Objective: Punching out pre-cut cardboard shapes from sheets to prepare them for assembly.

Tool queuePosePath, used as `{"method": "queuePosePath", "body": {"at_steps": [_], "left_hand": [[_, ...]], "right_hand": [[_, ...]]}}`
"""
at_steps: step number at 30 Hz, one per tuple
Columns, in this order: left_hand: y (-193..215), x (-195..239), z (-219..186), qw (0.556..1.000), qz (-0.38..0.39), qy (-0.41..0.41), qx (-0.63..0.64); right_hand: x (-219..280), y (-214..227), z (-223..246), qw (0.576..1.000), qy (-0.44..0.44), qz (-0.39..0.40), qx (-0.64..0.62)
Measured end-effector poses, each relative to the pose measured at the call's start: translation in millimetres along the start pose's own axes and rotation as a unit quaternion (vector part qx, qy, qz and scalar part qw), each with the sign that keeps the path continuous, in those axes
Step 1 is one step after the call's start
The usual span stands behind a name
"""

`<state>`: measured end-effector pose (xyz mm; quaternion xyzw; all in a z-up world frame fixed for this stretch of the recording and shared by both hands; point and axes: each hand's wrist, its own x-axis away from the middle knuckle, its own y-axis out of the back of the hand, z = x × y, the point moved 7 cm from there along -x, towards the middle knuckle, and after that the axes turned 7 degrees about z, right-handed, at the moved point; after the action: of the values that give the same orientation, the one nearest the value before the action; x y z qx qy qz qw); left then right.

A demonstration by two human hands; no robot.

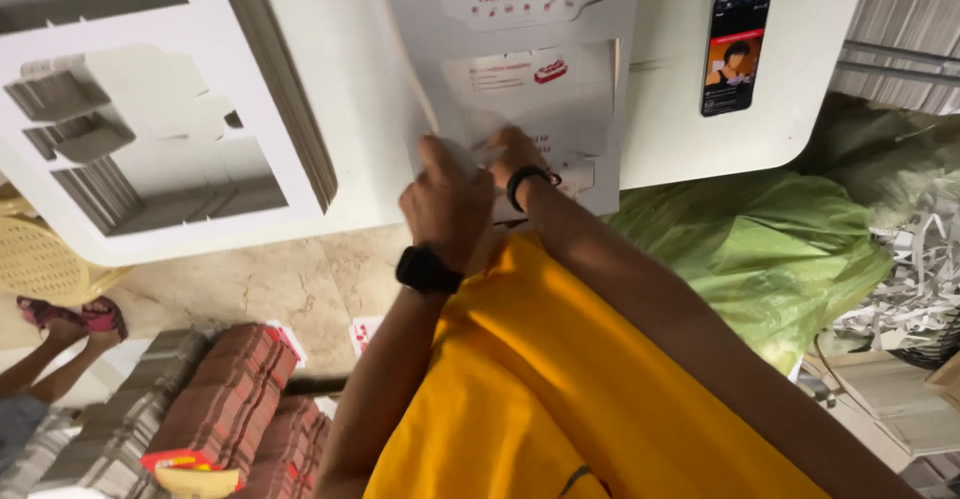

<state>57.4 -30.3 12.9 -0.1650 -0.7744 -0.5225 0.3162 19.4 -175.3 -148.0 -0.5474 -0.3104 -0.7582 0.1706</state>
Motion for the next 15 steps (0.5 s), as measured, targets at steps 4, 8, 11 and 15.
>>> {"method": "queuePosePath", "body": {"at_steps": [4,8,11,15], "left_hand": [[-4.0,-1.2,46.2,0.999,0.004,0.044,0.008],[-16.1,0.6,65.2,0.998,-0.030,0.018,0.049],[-28.2,-13.7,53.2,0.994,-0.009,0.057,0.097],[-19.3,0.5,46.4,0.992,-0.030,0.057,0.108]], "right_hand": [[77.1,14.4,42.2,0.996,-0.005,0.063,0.065],[91.3,2.3,35.9,0.996,-0.011,0.084,-0.033],[95.3,27.3,49.0,0.996,-0.007,0.038,-0.086],[97.7,19.8,53.4,0.992,0.016,0.063,-0.110]]}}
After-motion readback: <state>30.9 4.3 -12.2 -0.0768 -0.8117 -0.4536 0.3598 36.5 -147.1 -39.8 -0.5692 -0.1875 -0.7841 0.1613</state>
